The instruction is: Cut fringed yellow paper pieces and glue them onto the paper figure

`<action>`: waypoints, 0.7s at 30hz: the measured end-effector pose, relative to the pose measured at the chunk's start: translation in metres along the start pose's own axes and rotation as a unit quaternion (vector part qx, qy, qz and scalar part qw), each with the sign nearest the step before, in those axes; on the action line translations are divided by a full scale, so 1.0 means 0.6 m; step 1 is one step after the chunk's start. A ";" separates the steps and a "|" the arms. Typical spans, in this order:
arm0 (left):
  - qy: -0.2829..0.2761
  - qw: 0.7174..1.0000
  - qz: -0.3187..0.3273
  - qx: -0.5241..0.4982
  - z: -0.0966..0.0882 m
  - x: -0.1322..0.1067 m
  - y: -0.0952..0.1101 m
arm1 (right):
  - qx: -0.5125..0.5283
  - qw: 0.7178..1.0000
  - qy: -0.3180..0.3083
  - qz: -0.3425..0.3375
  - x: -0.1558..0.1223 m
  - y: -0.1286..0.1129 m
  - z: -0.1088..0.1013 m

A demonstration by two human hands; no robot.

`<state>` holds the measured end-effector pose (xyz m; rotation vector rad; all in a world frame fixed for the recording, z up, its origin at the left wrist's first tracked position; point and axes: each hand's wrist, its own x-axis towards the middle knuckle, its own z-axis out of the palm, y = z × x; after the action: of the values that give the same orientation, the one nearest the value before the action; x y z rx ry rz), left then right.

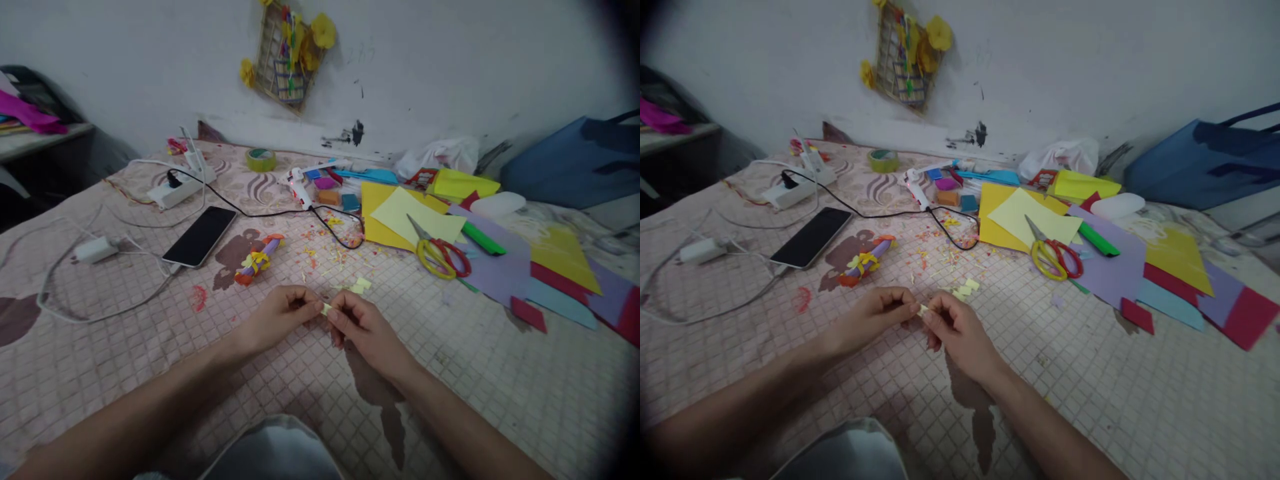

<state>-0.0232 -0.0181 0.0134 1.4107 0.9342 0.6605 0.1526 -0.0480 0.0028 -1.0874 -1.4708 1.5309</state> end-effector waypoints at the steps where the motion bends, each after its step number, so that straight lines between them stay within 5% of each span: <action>1: 0.010 1.000 0.010 0.009 0.001 0.000 0.000 | 0.005 1.000 0.001 0.011 0.000 0.000 0.001; 11: -0.003 0.999 0.025 0.030 0.004 -0.002 -0.003 | -0.024 1.000 0.009 0.015 -0.001 0.001 0.002; 15: 0.031 0.997 0.046 0.056 0.008 -0.005 -0.001 | -0.041 0.999 0.015 0.008 -0.005 0.003 0.005; 21: 0.058 0.991 0.049 0.108 0.001 -0.002 -0.001 | -0.243 0.965 0.087 -0.053 -0.006 -0.011 -0.024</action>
<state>-0.0231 -0.0194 0.0128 1.6316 1.0569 0.7384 0.1669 -0.0455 0.0099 -1.3572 -1.7942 0.9911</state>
